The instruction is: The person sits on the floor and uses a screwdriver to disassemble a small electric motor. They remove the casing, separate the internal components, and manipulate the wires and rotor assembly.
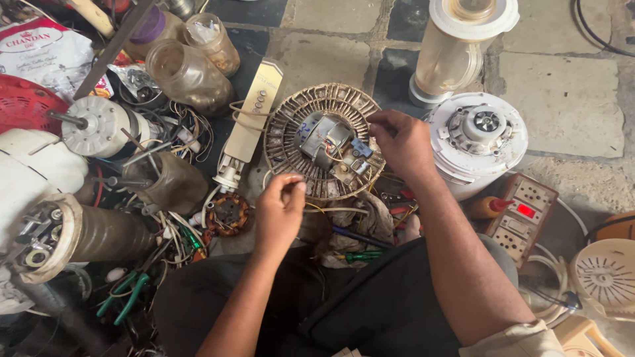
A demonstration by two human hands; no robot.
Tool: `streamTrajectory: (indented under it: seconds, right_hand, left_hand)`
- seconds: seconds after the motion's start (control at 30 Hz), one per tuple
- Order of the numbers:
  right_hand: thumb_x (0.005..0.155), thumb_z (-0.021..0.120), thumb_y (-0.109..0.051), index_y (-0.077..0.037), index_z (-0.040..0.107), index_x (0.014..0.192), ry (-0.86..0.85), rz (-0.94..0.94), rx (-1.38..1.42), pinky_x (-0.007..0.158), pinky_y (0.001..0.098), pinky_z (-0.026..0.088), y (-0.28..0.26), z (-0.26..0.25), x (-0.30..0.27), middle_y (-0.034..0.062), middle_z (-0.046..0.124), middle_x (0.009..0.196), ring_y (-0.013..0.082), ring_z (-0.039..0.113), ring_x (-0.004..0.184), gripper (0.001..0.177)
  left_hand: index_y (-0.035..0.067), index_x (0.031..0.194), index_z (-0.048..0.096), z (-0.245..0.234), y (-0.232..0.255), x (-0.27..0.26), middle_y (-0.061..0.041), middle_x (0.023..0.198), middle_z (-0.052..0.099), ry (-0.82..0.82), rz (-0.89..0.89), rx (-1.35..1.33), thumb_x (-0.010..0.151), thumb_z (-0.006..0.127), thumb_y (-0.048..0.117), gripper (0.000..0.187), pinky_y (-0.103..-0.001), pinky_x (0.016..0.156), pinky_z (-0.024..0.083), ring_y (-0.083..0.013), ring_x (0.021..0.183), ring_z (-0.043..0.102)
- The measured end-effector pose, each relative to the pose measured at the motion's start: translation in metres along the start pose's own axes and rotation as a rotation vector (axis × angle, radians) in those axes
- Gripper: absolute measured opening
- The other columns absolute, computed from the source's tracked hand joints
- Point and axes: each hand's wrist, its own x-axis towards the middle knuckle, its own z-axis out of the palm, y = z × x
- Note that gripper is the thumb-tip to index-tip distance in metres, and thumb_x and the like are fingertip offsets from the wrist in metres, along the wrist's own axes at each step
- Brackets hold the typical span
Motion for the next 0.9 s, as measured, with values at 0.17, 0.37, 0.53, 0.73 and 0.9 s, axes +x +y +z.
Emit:
streamTrajectory:
  seconds: [0.17, 0.37, 0.53, 0.73, 0.9]
  right_hand:
    - [0.095, 0.069, -0.008, -0.009, 0.076, 0.119, -0.067, -0.138, -0.098, 0.081, 0.0355, 0.058, -0.009, -0.006, -0.001, 0.0115, 0.076, 0.104, 0.0243, 0.075, 0.088, 0.025]
    - [0.084, 0.074, -0.007, -0.008, 0.074, 0.118, -0.171, -0.405, -0.064, 0.087, 0.0404, 0.058, -0.031, 0.004, -0.008, 0.0132, 0.07, 0.114, 0.0311, 0.067, 0.108, 0.034]
    - [0.091, 0.074, -0.01, -0.006, 0.071, 0.106, -0.14, -0.215, -0.058, 0.084, 0.0366, 0.06, -0.029, 0.004, -0.005, 0.0098, 0.073, 0.105, 0.0233, 0.072, 0.1, 0.015]
    - [0.095, 0.073, -0.015, -0.004, 0.07, 0.106, -0.005, 0.16, 0.162, 0.075, 0.0288, 0.059, -0.012, 0.01, 0.006, 0.0048, 0.077, 0.093, 0.0119, 0.073, 0.085, 0.016]
    - [0.099, 0.068, -0.02, -0.003, 0.069, 0.108, -0.047, 0.338, 0.342, 0.067, 0.0241, 0.057, -0.004, 0.006, 0.012, 0.0024, 0.077, 0.089, 0.007, 0.071, 0.078, 0.02]
  left_hand:
    - [0.009, 0.124, 0.063, 0.007, 0.041, 0.013, -0.01, 0.102, 0.069, 0.105, 0.515, 0.348, 0.093, 0.073, 0.008, 0.032, -0.04, 0.074, 0.056, -0.0288, 0.09, 0.071]
    - [0.008, 0.132, 0.057, 0.014, 0.058, 0.03, -0.011, 0.106, 0.066, 0.103, 0.598, 0.439, 0.092, 0.075, 0.01, 0.044, -0.041, 0.075, 0.056, -0.0295, 0.094, 0.07]
    - [0.007, 0.134, 0.054, 0.02, 0.053, 0.034, -0.01, 0.106, 0.066, 0.161, 0.558, 0.332, 0.09, 0.078, 0.012, 0.05, -0.04, 0.076, 0.057, -0.0275, 0.094, 0.071]
    - [0.007, 0.132, 0.056, 0.021, 0.049, 0.037, -0.009, 0.102, 0.064, 0.162, 0.501, 0.282, 0.091, 0.078, 0.013, 0.047, -0.037, 0.068, 0.057, -0.0244, 0.084, 0.07]
    - [0.008, 0.127, 0.059, 0.025, 0.046, 0.039, -0.005, 0.099, 0.064, 0.178, 0.421, 0.234, 0.093, 0.078, 0.015, 0.039, -0.032, 0.063, 0.055, -0.0158, 0.07, 0.065]
